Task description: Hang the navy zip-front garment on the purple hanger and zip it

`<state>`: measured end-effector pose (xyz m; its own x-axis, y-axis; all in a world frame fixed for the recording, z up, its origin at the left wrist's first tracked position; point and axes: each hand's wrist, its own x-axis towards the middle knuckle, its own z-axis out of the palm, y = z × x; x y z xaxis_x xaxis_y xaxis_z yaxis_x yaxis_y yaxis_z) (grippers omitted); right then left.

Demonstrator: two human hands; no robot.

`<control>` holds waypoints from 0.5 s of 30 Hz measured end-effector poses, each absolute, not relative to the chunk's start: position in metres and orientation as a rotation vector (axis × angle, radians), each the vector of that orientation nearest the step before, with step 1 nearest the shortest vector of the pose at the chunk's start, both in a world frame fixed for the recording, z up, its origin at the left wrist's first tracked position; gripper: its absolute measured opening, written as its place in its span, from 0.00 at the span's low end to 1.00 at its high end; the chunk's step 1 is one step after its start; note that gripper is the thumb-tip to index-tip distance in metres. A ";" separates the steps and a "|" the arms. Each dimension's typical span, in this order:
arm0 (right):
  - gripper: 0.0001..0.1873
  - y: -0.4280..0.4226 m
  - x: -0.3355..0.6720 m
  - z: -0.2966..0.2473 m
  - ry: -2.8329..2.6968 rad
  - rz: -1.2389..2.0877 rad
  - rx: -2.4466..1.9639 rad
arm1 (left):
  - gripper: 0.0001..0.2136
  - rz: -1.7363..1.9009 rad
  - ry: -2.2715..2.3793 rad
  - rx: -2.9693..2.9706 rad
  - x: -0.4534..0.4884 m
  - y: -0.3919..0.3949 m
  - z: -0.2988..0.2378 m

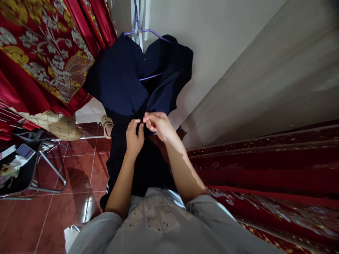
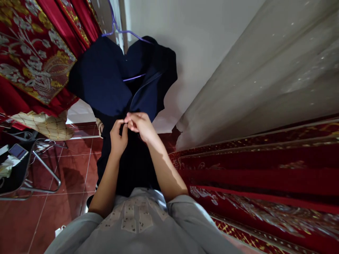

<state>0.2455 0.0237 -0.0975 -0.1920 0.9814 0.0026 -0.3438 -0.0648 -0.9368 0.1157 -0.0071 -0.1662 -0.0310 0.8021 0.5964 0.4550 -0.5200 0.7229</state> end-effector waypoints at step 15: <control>0.18 0.002 0.246 -0.126 -1.215 1.276 -1.011 | 0.06 1.740 1.322 1.692 0.120 -0.018 -0.167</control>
